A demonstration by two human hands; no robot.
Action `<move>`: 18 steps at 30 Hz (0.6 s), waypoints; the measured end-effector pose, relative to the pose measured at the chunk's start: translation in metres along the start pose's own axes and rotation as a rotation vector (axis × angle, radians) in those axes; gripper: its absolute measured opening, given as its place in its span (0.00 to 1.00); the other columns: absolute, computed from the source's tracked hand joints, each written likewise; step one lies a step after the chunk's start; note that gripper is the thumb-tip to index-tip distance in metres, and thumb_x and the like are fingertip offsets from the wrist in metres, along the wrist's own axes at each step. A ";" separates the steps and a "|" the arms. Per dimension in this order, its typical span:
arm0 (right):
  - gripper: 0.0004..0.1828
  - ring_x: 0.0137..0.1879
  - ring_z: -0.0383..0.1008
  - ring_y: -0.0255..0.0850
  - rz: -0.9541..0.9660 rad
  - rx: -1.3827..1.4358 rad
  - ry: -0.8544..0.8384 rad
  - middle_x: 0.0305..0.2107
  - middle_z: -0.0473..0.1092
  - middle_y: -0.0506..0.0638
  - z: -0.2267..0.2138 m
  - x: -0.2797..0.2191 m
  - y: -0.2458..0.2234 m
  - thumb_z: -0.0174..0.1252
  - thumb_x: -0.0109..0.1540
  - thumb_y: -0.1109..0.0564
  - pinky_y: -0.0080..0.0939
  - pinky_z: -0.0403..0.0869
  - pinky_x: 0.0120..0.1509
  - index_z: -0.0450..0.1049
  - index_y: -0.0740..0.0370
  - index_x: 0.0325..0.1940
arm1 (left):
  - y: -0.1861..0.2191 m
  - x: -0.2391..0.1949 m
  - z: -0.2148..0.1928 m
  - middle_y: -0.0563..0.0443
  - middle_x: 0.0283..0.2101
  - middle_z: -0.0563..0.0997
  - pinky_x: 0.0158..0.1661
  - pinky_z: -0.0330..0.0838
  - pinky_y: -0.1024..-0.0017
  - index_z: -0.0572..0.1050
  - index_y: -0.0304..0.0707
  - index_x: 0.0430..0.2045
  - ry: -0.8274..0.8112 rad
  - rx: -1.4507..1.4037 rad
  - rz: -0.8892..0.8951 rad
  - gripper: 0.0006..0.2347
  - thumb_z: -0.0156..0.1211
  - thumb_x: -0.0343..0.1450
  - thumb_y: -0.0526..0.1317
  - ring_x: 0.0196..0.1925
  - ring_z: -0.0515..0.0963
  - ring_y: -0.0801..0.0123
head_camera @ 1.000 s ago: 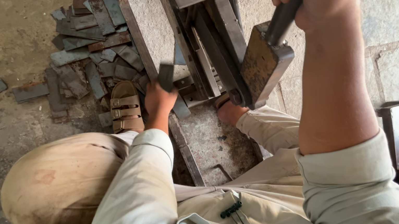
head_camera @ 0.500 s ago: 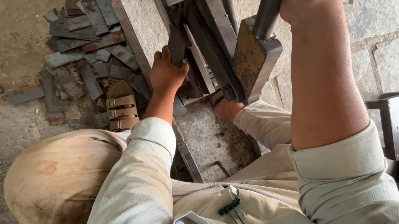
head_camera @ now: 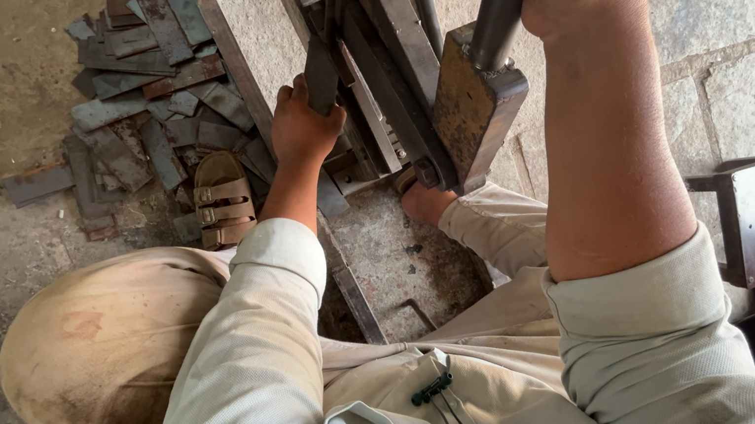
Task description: The person shears pieces of metal using a manual shearing machine, placing each strip under the blade and pulling the handle to cut them.
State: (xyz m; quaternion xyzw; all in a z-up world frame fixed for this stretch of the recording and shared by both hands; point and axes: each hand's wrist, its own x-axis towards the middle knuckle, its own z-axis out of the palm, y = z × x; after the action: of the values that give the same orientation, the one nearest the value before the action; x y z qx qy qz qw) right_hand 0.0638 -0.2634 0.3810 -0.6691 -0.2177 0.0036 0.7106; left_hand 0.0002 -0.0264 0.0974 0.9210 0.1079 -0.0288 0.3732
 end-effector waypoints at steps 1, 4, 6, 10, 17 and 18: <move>0.19 0.25 0.70 0.45 -0.012 -0.005 -0.009 0.21 0.66 0.56 -0.001 0.001 0.000 0.50 0.79 0.59 0.43 0.73 0.33 0.70 0.67 0.33 | 0.000 0.001 0.000 0.40 0.48 0.76 0.44 0.81 0.55 0.68 0.36 0.62 0.005 0.002 0.003 0.32 0.70 0.62 0.46 0.46 0.82 0.49; 0.19 0.25 0.71 0.45 -0.016 -0.007 -0.004 0.22 0.66 0.56 -0.002 -0.001 0.000 0.49 0.79 0.58 0.43 0.74 0.33 0.70 0.66 0.34 | 0.000 0.000 0.001 0.39 0.48 0.76 0.44 0.80 0.55 0.68 0.36 0.62 0.006 0.017 0.018 0.32 0.70 0.62 0.46 0.46 0.82 0.49; 0.19 0.25 0.71 0.44 0.005 -0.010 0.014 0.22 0.66 0.55 0.000 -0.002 -0.001 0.50 0.79 0.57 0.43 0.74 0.32 0.70 0.66 0.34 | -0.002 -0.001 0.003 0.39 0.49 0.75 0.44 0.80 0.55 0.68 0.37 0.62 0.000 0.024 0.017 0.32 0.70 0.62 0.46 0.47 0.82 0.49; 0.19 0.25 0.71 0.44 0.004 -0.020 0.020 0.22 0.66 0.55 0.002 -0.001 -0.004 0.50 0.79 0.56 0.44 0.74 0.32 0.70 0.66 0.35 | 0.000 0.002 0.005 0.40 0.50 0.75 0.45 0.80 0.56 0.67 0.38 0.63 -0.017 0.016 0.001 0.33 0.70 0.63 0.46 0.48 0.82 0.50; 0.19 0.25 0.70 0.44 0.028 0.006 0.032 0.21 0.66 0.55 -0.007 -0.005 0.003 0.49 0.79 0.57 0.43 0.72 0.32 0.70 0.65 0.35 | 0.001 0.002 0.007 0.40 0.51 0.74 0.46 0.80 0.56 0.65 0.36 0.64 -0.027 0.024 -0.021 0.34 0.70 0.63 0.46 0.49 0.81 0.50; 0.19 0.25 0.69 0.44 0.047 0.014 0.047 0.21 0.66 0.55 -0.006 -0.004 0.002 0.49 0.78 0.57 0.42 0.70 0.31 0.70 0.65 0.34 | 0.002 0.002 0.008 0.40 0.52 0.74 0.46 0.80 0.56 0.65 0.36 0.64 -0.029 0.024 -0.020 0.34 0.70 0.63 0.46 0.49 0.81 0.50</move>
State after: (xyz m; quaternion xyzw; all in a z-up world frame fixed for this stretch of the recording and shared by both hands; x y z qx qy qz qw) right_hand 0.0630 -0.2699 0.3776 -0.6691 -0.1850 0.0060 0.7198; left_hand 0.0031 -0.0331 0.0931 0.9238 0.1114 -0.0475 0.3632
